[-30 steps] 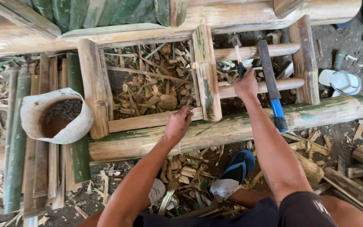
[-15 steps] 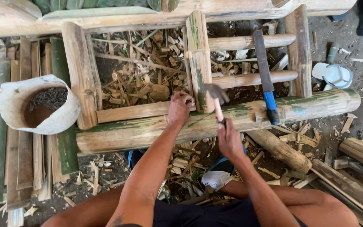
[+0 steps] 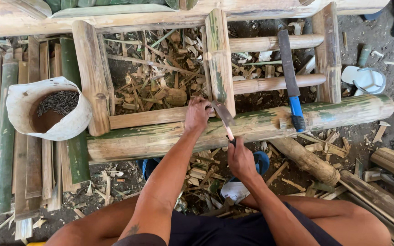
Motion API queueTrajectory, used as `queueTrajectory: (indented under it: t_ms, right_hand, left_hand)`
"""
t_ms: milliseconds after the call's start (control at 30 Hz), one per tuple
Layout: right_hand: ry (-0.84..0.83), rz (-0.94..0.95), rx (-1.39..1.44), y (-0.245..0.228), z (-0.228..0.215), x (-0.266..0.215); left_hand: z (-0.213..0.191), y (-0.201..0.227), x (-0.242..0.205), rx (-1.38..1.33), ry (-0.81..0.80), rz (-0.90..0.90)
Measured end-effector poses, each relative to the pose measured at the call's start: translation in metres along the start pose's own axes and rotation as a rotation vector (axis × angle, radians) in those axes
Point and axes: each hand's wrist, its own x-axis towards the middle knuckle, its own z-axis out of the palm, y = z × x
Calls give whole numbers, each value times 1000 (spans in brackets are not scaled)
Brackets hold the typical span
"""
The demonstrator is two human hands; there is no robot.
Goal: The person assembles a bamboo frame by placing split bamboo slats into a larger frame, securing them with a hammer and nails, and trimming excess with a saw. The person works on the ground in a cluttered workshop.
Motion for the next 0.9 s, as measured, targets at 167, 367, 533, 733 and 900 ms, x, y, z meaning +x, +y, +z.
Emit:
queueTrajectory:
  t_ms: [167, 367, 533, 733, 900]
  right_hand:
    - [70, -26, -18, -6, -5, 4]
    - [177, -167, 14, -3, -20, -16]
    - [248, -349, 33, 12, -19, -27]
    - [-5, -41, -143, 26, 10, 1]
    - [113, -209, -22, 25, 6, -3]
  left_hand:
    - [-30, -2, -4, -130, -80, 22]
    - [-96, -42, -20, 522, -363, 57]
    - [-99, -43, -13, 449, -506, -115]
    - [-94, -47, -14, 443, -475, -134]
    - [-94, -44, -14, 442, -439, -130]
